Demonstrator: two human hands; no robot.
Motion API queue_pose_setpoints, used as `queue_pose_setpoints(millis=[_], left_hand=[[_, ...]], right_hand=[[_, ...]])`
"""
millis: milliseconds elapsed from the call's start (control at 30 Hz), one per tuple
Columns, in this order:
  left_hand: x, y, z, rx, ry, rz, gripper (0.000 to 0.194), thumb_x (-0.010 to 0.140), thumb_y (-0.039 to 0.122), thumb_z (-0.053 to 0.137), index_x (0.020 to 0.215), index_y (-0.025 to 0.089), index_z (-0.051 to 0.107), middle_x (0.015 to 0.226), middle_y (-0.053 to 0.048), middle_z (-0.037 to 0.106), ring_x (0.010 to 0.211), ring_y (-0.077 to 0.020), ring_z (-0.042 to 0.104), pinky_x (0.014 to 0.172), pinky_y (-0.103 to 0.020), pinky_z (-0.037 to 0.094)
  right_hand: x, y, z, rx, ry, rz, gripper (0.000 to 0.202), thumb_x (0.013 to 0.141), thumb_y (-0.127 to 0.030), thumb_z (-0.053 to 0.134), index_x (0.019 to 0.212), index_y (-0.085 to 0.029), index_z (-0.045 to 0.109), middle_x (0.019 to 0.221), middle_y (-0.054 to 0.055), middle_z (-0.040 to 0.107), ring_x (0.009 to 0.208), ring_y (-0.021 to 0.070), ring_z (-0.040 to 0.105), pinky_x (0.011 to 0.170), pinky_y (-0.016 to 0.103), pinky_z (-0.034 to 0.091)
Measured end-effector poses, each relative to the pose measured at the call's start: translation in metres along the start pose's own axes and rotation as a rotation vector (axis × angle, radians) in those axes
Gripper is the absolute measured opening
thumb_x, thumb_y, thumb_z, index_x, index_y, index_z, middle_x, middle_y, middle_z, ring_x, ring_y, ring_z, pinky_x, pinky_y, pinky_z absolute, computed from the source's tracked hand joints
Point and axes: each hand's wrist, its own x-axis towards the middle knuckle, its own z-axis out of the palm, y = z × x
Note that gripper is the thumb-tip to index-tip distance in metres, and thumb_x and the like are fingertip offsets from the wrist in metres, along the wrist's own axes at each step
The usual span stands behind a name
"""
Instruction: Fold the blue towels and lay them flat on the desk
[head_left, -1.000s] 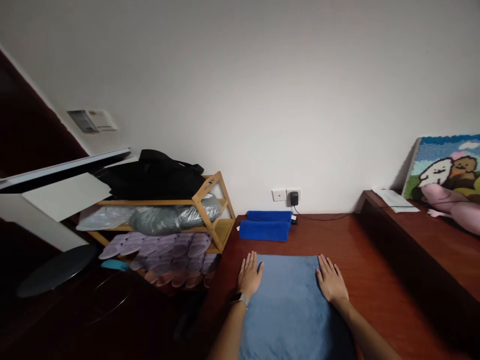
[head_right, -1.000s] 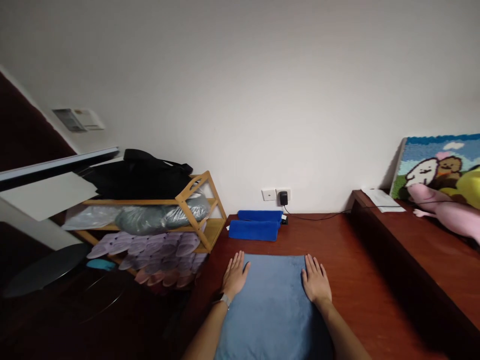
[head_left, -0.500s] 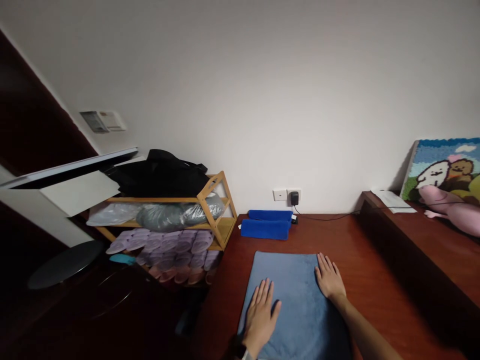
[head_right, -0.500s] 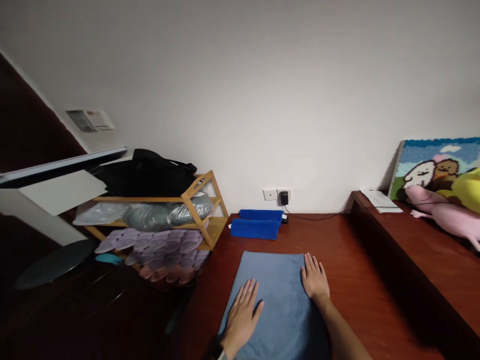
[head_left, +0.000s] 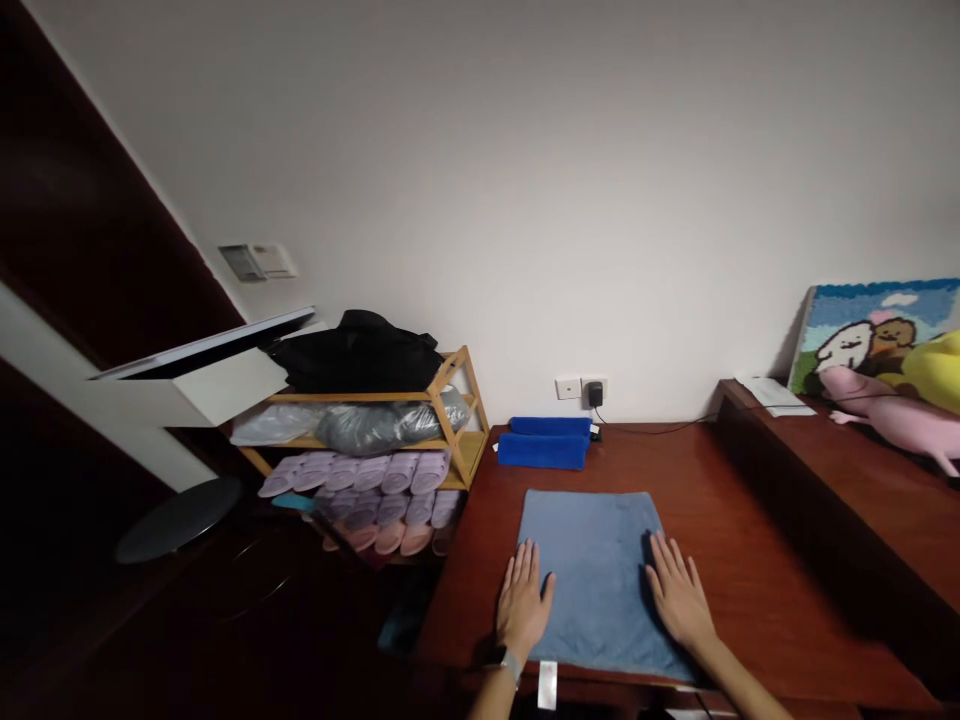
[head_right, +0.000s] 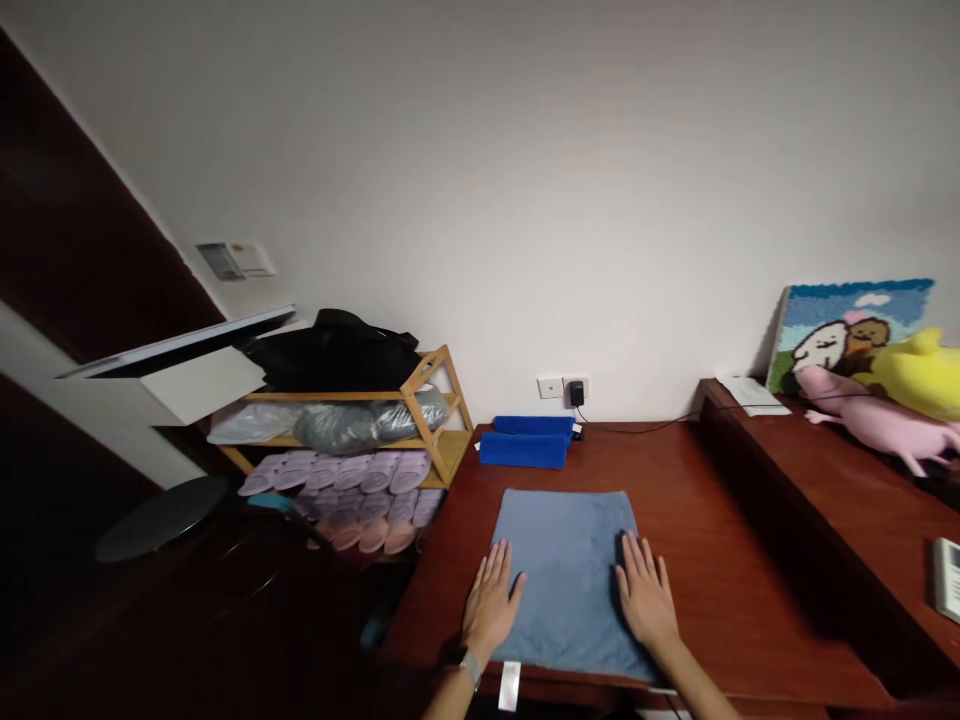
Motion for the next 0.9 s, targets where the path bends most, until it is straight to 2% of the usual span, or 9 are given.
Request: queue_pose_setpoints(millis=[133, 233, 300, 367, 433, 533, 600, 700, 900], left_hand=[[0.003, -0.003, -0.007, -0.003, -0.065, -0.024, 0.068, 0.105, 0.054, 0.026, 0.158, 0.014, 0.036, 0.166, -0.011, 0.032, 0.154, -0.0256, 0.03, 0.125, -0.047, 0.032], [0.007, -0.004, -0.017, -0.012, -0.101, -0.024, 0.065, 0.105, 0.052, 0.028, 0.159, 0.017, 0.036, 0.165, -0.011, 0.036, 0.153, -0.0257, 0.033, 0.125, -0.049, 0.031], [0.01, 0.008, -0.023, -0.012, -0.054, -0.005, 0.062, 0.105, 0.049, 0.028, 0.159, 0.018, 0.035, 0.164, -0.011, 0.037, 0.153, -0.0258, 0.033, 0.126, -0.05, 0.029], [0.012, 0.037, -0.025, -0.027, 0.006, 0.061, 0.061, 0.106, 0.045, 0.028, 0.16, 0.019, 0.032, 0.165, -0.009, 0.036, 0.154, -0.0248, 0.03, 0.127, -0.049, 0.028], [0.011, 0.082, -0.022, -0.078, 0.011, 0.185, 0.06, 0.106, 0.044, 0.027, 0.162, 0.021, 0.028, 0.167, -0.006, 0.033, 0.155, -0.023, 0.028, 0.127, -0.047, 0.029], [0.004, 0.148, -0.01, -0.169, -0.073, 0.317, 0.062, 0.106, 0.048, 0.027, 0.163, 0.024, 0.023, 0.168, -0.003, 0.029, 0.156, -0.0217, 0.024, 0.128, -0.046, 0.028], [-0.002, 0.171, -0.002, -0.202, -0.124, 0.299, 0.063, 0.105, 0.05, 0.025, 0.162, 0.024, 0.025, 0.168, -0.003, 0.029, 0.156, -0.0212, 0.024, 0.129, -0.046, 0.027], [-0.01, 0.155, 0.001, -0.187, -0.149, 0.22, 0.064, 0.105, 0.053, 0.023, 0.162, 0.024, 0.029, 0.168, -0.003, 0.029, 0.156, -0.0215, 0.023, 0.129, -0.046, 0.026], [-0.03, 0.035, -0.02, -0.001, -0.12, -0.024, 0.067, 0.103, 0.055, 0.027, 0.159, 0.019, 0.035, 0.167, -0.009, 0.028, 0.155, -0.0262, 0.026, 0.127, -0.049, 0.027]], right_hand=[[-0.054, 0.002, 0.01, -0.009, -0.08, 0.005, 0.07, 0.101, -0.054, 0.015, 0.163, -0.022, 0.022, 0.17, -0.002, 0.022, 0.158, 0.025, 0.014, 0.128, 0.049, 0.014], [-0.063, -0.002, 0.004, -0.03, -0.071, -0.002, 0.07, 0.101, -0.05, 0.016, 0.163, -0.017, 0.023, 0.169, -0.001, 0.022, 0.158, 0.0248, 0.012, 0.129, 0.047, 0.011], [-0.062, -0.005, -0.001, -0.018, -0.059, -0.009, 0.07, 0.101, -0.05, 0.017, 0.163, -0.017, 0.023, 0.17, 0.0, 0.02, 0.158, 0.0243, 0.012, 0.129, 0.046, 0.011], [-0.061, -0.006, -0.005, -0.003, -0.058, -0.015, 0.069, 0.102, -0.05, 0.017, 0.162, -0.017, 0.024, 0.169, 0.0, 0.019, 0.158, 0.0237, 0.013, 0.129, 0.047, 0.012], [-0.061, -0.007, -0.008, 0.002, -0.059, -0.026, 0.068, 0.102, -0.049, 0.016, 0.162, -0.018, 0.023, 0.169, 0.0, 0.019, 0.158, 0.0231, 0.012, 0.129, 0.047, 0.011], [-0.062, -0.008, -0.012, 0.004, -0.079, -0.04, 0.068, 0.102, -0.048, 0.015, 0.162, -0.017, 0.023, 0.17, 0.001, 0.018, 0.158, 0.0227, 0.011, 0.129, 0.046, 0.01], [-0.063, -0.008, -0.013, 0.006, -0.095, -0.044, 0.068, 0.102, -0.047, 0.016, 0.162, -0.017, 0.024, 0.17, 0.001, 0.017, 0.158, 0.0227, 0.011, 0.129, 0.046, 0.01], [-0.063, -0.009, -0.012, 0.001, -0.088, -0.039, 0.068, 0.102, -0.047, 0.016, 0.162, -0.016, 0.024, 0.17, 0.001, 0.017, 0.158, 0.0231, 0.011, 0.129, 0.046, 0.01], [-0.053, -0.008, -0.008, 0.01, -0.056, -0.055, 0.069, 0.101, -0.048, 0.018, 0.162, -0.015, 0.025, 0.169, 0.003, 0.02, 0.158, 0.0242, 0.014, 0.129, 0.046, 0.009]])
